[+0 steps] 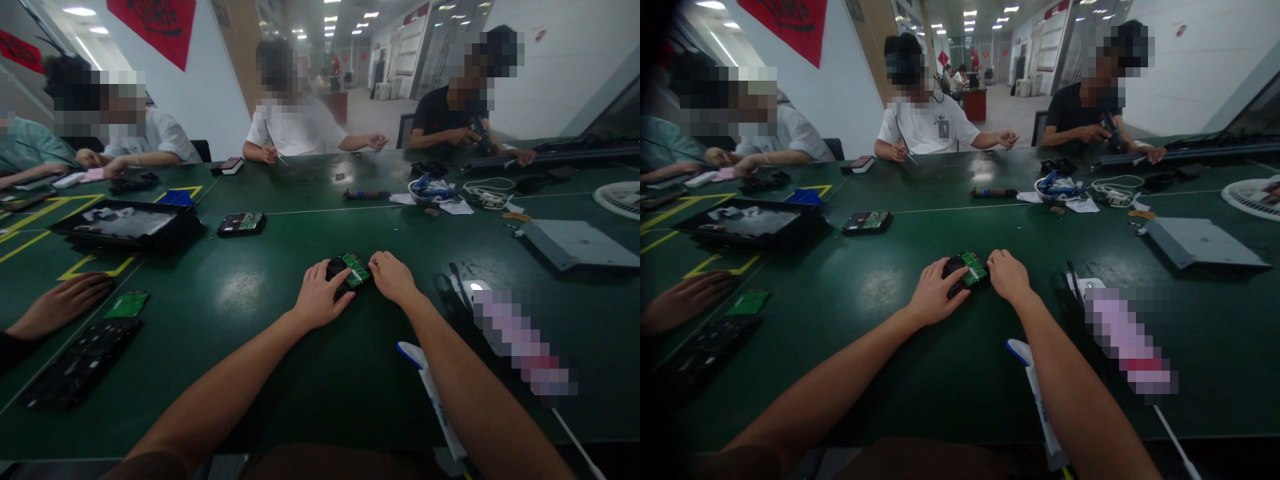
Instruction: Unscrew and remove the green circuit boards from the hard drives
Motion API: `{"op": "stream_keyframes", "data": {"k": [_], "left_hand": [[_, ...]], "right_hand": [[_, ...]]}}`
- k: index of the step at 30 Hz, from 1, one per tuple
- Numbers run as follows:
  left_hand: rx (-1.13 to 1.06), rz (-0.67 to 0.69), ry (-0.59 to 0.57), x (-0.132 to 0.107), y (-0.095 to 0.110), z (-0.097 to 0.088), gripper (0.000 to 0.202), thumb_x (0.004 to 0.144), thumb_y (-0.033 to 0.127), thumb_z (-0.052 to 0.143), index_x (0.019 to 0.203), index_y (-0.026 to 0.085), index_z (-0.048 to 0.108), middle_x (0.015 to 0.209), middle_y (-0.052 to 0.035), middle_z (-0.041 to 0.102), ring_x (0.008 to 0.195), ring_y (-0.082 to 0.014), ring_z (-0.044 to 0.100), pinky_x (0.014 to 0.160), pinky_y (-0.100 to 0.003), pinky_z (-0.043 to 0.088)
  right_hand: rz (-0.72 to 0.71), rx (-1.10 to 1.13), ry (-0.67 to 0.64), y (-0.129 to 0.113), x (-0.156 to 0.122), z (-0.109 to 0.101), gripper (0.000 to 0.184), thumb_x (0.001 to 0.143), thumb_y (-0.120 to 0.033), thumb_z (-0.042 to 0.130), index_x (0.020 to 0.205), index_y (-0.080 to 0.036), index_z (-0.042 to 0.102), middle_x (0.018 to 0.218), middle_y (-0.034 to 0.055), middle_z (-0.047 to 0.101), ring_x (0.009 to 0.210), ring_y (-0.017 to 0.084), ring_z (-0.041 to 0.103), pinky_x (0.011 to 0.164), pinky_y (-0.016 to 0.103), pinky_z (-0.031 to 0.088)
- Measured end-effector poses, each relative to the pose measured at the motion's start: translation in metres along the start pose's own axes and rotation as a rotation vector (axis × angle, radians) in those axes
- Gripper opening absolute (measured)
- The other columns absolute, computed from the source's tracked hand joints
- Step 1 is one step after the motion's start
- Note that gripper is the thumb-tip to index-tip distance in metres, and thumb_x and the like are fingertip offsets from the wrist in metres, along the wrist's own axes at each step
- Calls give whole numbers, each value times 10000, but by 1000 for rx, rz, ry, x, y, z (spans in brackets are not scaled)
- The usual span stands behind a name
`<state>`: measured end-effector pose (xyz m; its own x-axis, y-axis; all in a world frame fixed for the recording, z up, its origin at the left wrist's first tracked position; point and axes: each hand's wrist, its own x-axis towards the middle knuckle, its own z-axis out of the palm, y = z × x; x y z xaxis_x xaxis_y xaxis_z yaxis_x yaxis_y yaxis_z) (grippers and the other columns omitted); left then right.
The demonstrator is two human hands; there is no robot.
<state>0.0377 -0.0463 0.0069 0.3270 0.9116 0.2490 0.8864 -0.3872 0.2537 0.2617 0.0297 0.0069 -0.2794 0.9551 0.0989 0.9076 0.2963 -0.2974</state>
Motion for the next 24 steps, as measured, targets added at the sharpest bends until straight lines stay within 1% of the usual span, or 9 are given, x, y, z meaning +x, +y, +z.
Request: {"op": "stream_keyframes", "data": {"k": [4,10,15,20,24], "left_hand": [[-1,-6,-1,0,0,1,591,944,573,560,1473,312,534,1556,-148,374,1420,-399,361,1137,-595,324],[2,-6,14,0,0,1,588,941,567,562,1466,302,539,1549,-142,379,1403,-399,377,1135,-590,330],[15,1,22,0,0,2,583,947,572,545,1465,305,536,1541,-142,376,1399,-399,378,1131,-584,339],[13,-10,13,0,2,1,582,943,571,552,1462,308,536,1533,-136,384,1395,-398,380,1133,-587,337],[9,-14,12,0,3,-1,585,936,568,564,1460,308,538,1526,-131,395,1399,-397,375,1138,-585,335]], "right_hand": [[2,-10,-11,0,1,-1,264,1067,-325,386,1112,-212,620,1146,97,644,936,219,630,744,321,426],[15,9,-3,1,2,-3,245,1064,-321,398,1097,-211,614,1142,93,656,925,217,641,731,317,428],[46,16,24,3,3,-5,209,1049,-306,430,1076,-208,614,1082,89,691,922,223,653,767,324,428],[80,31,53,6,3,-9,198,1028,-325,481,1074,-207,634,1013,80,724,900,226,673,782,320,429],[48,86,68,7,4,-10,201,1017,-332,504,1068,-203,650,1031,71,737,938,222,675,811,309,434]]}}
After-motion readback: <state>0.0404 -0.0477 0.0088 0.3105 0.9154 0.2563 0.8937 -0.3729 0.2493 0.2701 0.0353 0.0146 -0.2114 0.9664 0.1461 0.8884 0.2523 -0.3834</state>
